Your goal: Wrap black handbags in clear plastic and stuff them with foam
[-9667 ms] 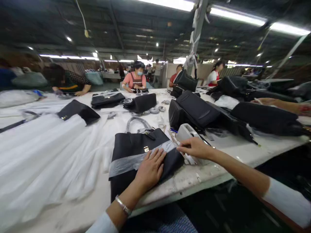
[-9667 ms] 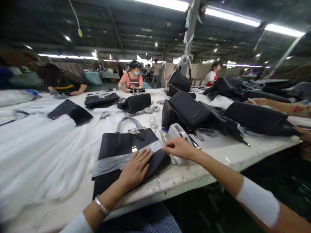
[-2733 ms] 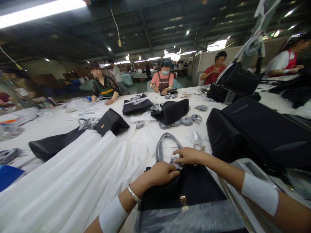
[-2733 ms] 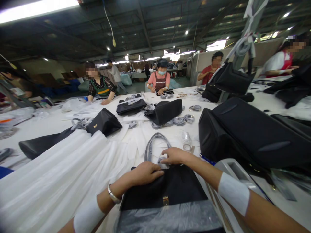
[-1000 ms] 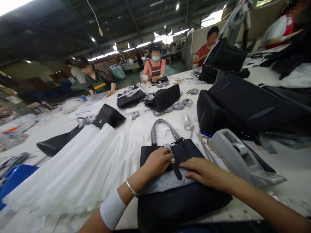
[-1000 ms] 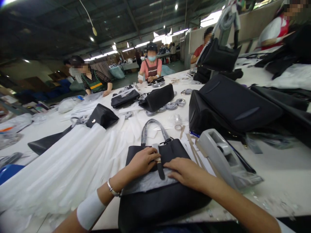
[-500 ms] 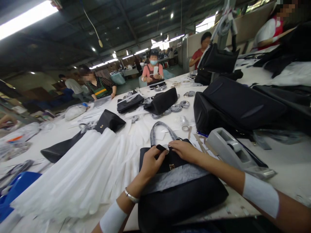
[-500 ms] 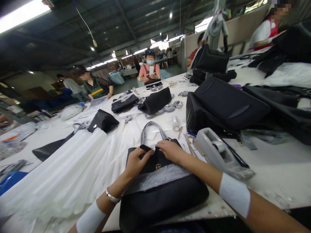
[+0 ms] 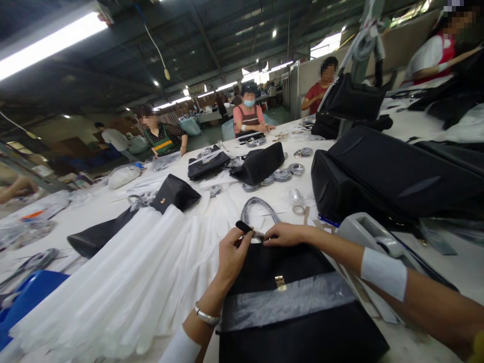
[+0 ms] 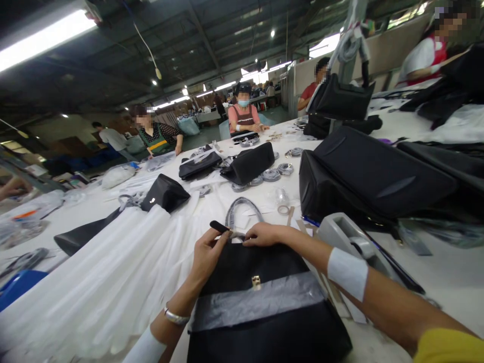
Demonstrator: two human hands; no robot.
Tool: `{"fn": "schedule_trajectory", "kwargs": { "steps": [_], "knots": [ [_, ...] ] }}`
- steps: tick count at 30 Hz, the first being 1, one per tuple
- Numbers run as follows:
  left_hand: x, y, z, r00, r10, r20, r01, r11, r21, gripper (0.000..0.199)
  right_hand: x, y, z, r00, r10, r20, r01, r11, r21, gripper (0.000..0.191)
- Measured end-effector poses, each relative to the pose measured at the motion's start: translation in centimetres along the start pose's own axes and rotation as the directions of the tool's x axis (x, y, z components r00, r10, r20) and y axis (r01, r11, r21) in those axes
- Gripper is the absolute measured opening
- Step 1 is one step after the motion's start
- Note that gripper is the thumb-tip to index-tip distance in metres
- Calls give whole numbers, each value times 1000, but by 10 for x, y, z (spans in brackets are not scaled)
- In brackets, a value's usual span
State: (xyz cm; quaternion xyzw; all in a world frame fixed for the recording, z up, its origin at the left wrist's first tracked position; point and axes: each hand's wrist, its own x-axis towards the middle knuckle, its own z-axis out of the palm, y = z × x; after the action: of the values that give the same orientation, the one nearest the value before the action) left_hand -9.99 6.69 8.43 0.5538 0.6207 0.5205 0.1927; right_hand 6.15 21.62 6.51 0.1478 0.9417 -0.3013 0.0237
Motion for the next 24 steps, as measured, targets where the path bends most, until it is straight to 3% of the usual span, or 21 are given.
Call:
{"fn": "schedule_trajectory", "kwargs": {
  "steps": [4,8,12,16,21,24],
  "knots": [
    [2,-2,3,999,26,28,-27,999,24,19,11,-3,8,997,55,46,-54,998,-29,23],
    [-6,6,4,992,56,115,-68,992,103,17,0,-14,18,990,128,-57,-133,986,-102,26],
    [-23,16,7,962,46,268,-92,983,161,15,-37,-34,12,974,164,-154,-190,967,-169,27],
    [-43,14,14,925,45,378,-108,983,148,16,-81,-62,11,964,210,-163,-226,970,-90,29],
    [-59,8,17,910,74,408,-140,981,136,22,-125,-87,39,965,228,-129,-221,973,63,34],
    [-60,12,15,912,68,404,-130,983,128,20,-138,-93,55,959,235,-159,-228,972,62,39]
  ]
}}
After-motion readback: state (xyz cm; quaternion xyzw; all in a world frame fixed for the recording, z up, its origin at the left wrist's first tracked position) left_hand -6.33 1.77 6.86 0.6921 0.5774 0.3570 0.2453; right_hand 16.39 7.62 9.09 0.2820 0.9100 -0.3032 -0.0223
